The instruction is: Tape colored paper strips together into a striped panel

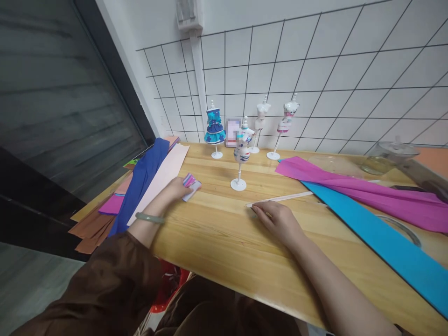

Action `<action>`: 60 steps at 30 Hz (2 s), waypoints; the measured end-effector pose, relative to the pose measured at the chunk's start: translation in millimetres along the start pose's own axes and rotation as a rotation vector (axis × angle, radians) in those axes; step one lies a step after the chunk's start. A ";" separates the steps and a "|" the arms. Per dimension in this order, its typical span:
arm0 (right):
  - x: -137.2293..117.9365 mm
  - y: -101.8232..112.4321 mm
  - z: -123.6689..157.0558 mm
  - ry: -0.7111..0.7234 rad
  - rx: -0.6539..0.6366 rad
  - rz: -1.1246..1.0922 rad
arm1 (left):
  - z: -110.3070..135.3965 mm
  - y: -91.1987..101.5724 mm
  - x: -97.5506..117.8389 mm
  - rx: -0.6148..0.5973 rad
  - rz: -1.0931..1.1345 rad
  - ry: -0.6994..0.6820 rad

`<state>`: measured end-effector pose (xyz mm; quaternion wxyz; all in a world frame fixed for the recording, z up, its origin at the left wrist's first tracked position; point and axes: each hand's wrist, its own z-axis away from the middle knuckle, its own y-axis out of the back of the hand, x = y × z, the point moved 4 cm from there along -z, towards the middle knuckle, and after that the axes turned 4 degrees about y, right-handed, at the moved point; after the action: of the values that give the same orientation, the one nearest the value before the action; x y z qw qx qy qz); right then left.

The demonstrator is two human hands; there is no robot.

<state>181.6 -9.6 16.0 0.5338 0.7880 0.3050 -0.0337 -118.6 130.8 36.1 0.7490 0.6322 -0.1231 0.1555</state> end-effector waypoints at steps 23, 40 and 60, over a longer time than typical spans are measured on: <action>61.7 3.4 -7.8 -0.286 0.167 0.228 | 25.4 -79.9 108.5 -0.459 0.656 -0.305; 58.0 -1.0 -4.4 -0.326 0.186 -0.019 | 39.2 -93.8 102.9 -0.889 1.298 -0.030; -4.0 -1.2 -7.2 0.023 -0.060 -0.052 | 68.7 -88.9 110.1 -1.003 0.921 -0.234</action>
<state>175.7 -5.0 19.6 0.5527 0.7638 0.3322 -0.0292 18.3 58.0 8.9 0.7903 0.1053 -0.5163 0.3128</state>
